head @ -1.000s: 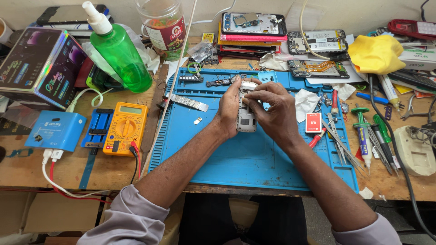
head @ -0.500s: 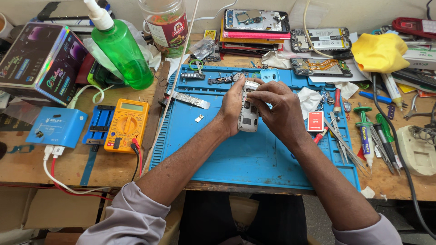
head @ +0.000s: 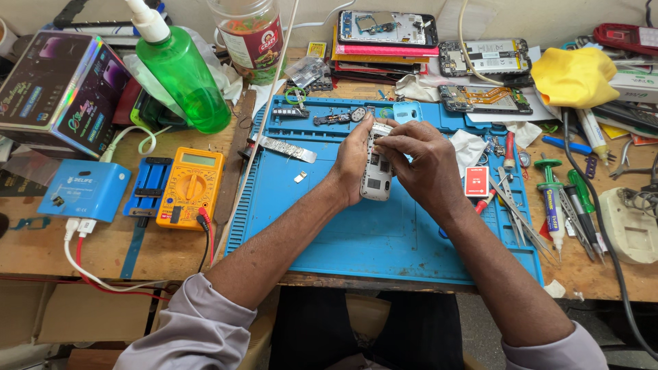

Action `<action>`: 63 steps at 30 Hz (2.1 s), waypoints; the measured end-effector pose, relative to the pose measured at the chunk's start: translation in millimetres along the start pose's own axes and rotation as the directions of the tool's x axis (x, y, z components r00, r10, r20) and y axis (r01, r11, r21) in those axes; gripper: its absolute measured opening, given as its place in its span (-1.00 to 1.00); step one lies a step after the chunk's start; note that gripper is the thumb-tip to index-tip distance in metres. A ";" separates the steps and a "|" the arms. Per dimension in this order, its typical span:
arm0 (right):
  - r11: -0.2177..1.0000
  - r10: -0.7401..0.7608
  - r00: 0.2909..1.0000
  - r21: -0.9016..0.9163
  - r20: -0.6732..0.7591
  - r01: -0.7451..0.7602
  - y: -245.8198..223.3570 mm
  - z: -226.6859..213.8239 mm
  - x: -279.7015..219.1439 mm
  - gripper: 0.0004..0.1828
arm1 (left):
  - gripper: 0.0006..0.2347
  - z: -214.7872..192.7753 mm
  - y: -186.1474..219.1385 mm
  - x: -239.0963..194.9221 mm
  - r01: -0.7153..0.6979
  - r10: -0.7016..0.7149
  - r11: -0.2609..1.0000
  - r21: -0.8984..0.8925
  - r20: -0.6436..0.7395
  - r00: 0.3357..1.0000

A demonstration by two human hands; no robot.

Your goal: The person disassembles a feature phone, removes the battery and SIM card, and uses a screwdriver to adjust internal components. They then reassemble the phone, insert the battery and SIM card, and test the device by pressing buttons and checking the screen.

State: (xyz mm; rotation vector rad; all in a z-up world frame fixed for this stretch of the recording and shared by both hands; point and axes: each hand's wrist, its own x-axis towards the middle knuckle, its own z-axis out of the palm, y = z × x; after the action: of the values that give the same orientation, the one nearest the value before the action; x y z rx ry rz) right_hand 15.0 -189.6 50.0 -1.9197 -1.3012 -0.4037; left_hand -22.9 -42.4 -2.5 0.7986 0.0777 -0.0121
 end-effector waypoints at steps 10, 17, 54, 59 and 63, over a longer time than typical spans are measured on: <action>0.999 -0.029 1.000 0.038 -0.012 0.030 -1.1 0.9 1.8 -0.82 | -0.57 -0.9 0.7 0.6 -0.007 0.007 1.000 0.010 -0.018 1.000; 0.997 0.040 0.999 -0.064 -0.018 -0.041 -4.0 1.0 3.2 -0.88 | -0.58 2.2 -1.4 0.5 0.012 -0.010 0.999 0.030 -0.050 0.999; 0.544 0.487 0.864 0.728 0.131 -0.417 37.2 -12.5 1.5 -0.71 | -0.48 -4.2 49.3 -9.4 0.039 -0.128 0.874 0.485 0.152 0.980; 0.482 0.517 0.852 0.793 0.086 -0.372 41.0 -27.0 6.8 -0.61 | -0.64 -22.2 57.5 3.7 -0.293 0.300 0.810 0.509 0.070 0.951; 0.509 0.444 0.862 0.722 0.245 -0.468 37.6 -26.5 15.0 -0.53 | -0.79 -19.6 41.7 5.9 -0.407 0.427 0.889 0.208 -0.063 0.902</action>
State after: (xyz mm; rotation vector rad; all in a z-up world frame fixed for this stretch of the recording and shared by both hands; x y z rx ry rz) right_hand 59.0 -206.5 61.2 -1.4105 -0.7120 0.4219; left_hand -16.7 0.9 13.3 0.9950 0.0042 0.4402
